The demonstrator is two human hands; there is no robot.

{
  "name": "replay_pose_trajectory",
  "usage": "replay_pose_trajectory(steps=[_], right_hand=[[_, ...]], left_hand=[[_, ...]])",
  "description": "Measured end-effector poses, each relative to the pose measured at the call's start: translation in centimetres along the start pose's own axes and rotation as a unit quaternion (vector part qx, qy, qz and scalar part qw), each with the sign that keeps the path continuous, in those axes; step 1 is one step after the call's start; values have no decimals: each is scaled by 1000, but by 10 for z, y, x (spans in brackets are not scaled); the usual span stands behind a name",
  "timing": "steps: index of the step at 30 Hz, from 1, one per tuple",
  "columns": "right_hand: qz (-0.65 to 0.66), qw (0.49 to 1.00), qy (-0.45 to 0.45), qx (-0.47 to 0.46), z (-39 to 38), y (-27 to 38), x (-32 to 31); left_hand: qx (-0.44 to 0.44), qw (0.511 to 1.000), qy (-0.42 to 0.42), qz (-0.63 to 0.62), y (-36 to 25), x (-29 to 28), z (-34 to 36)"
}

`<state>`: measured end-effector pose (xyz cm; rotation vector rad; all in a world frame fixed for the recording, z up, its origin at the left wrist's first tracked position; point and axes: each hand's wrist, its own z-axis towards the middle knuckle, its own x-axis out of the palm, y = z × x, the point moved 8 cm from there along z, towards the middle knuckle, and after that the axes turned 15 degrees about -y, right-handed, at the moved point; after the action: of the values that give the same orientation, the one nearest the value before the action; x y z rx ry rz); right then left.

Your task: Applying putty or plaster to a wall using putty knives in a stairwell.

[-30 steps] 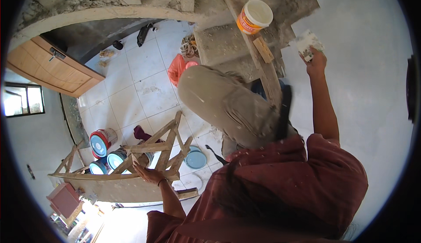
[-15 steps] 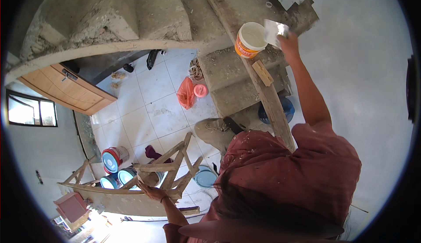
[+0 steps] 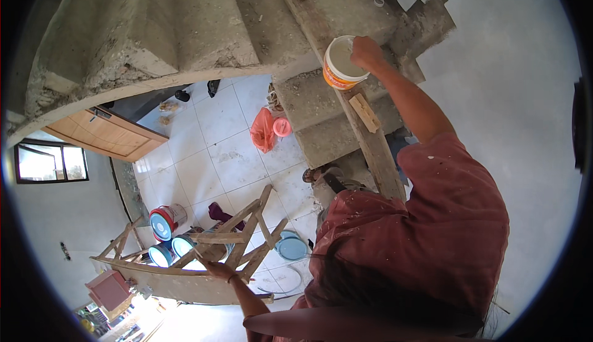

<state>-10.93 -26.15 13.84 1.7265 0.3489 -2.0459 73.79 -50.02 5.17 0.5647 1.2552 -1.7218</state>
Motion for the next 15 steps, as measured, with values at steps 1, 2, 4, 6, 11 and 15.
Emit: replay_pose_trajectory(steps=[1,2,4,6,11,15], right_hand=[[1,1000,2,3,-3,-3,5],[7,1000,-15,-16,-2,1,13],[12,999,-35,-25,-2,4,22],[-3,999,-26,-34,-4,10,29],[4,998,40,-40,-4,21,39],[9,995,81,-56,-1,19,42]], left_hand=[[21,1000,-8,-12,-29,-2,-15],[35,999,19,-23,-25,6,-37],[80,994,72,-9,-63,19,-81],[14,988,151,-28,-79,33,-136],[-11,959,279,-50,-77,31,-234],[-92,959,256,-80,-78,17,-245]])
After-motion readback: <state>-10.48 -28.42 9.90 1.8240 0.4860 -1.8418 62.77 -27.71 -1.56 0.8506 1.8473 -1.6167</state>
